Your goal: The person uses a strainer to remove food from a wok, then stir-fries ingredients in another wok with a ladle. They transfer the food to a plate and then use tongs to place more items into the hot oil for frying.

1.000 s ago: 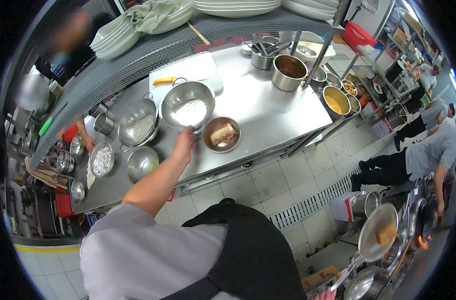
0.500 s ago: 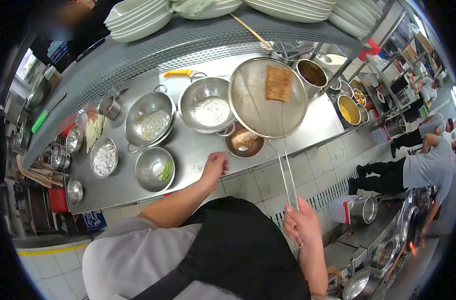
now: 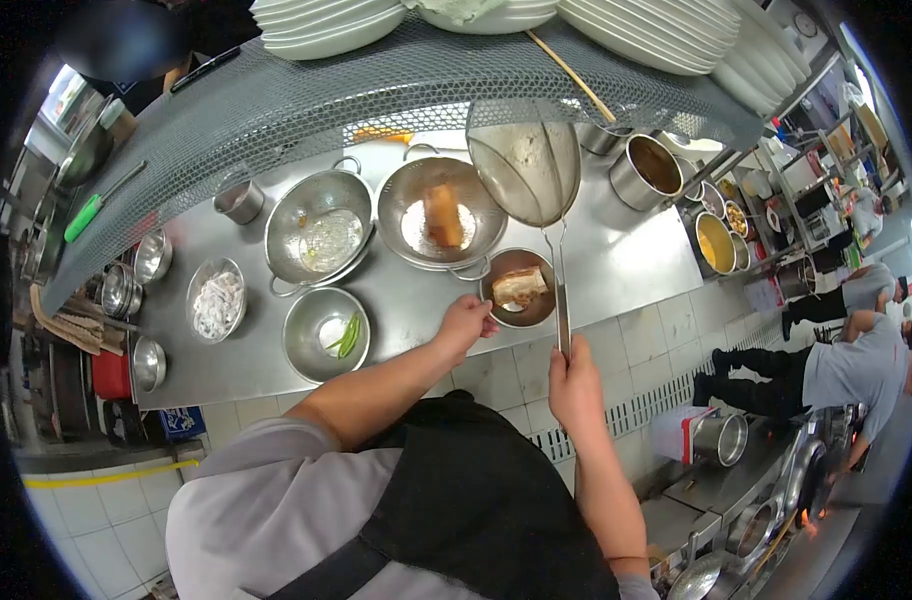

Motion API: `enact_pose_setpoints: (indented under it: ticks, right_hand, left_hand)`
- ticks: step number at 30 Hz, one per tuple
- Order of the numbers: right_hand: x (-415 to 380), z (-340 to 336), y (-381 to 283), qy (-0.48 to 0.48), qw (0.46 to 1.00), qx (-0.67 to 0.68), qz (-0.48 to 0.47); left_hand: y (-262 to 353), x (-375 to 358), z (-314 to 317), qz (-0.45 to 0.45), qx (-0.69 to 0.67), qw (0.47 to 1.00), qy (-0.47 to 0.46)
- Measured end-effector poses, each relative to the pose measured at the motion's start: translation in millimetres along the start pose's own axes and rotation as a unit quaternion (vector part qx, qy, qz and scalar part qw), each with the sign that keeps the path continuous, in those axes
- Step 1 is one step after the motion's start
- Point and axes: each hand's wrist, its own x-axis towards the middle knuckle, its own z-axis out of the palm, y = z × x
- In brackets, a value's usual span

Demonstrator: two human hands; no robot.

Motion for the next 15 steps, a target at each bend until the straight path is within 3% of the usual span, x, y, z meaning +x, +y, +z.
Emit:
enact_pose_setpoints:
  ticks: [1, 2, 3, 7, 10, 12, 15]
  right_hand:
    - [2.5, -4.8, -8.8, 0.003, 1.000, 0.000, 0.006]
    - [5.0, -12.6, -20.7, -0.036, 0.982, 0.137, 0.128]
    - [5.1, -19.6, -30.4, -0.074, 0.928, 0.271, 0.244]
    - [-4.0, -43.2, -29.8, -0.087, 0.864, 0.408, 0.281]
    - [-16.5, -53.4, -15.6, -0.070, 0.833, 0.464, 0.291]
    - [-26.8, -59.2, -5.3, -0.060, 0.828, 0.476, 0.289]
    - [-37.8, -66.2, 7.5, -0.049, 0.828, 0.476, 0.292]
  left_hand:
    - [-2.0, -0.7, 2.0, -0.004, 0.003, 1.000, -0.004]
    - [-3.0, -0.7, 3.3, 0.008, -0.011, 1.000, 0.002]
    - [-4.2, -0.7, 3.9, 0.020, -0.026, 0.999, 0.008]
    - [-3.0, -14.2, 2.1, -0.003, -0.053, 0.999, -0.010]
    - [-0.5, -39.8, -6.3, -0.077, -0.015, 0.996, -0.046]
    - [-10.1, -57.1, -15.9, -0.079, 0.052, 0.984, -0.149]
    - [-14.6, -83.9, -31.9, -0.075, 0.147, 0.968, -0.190]
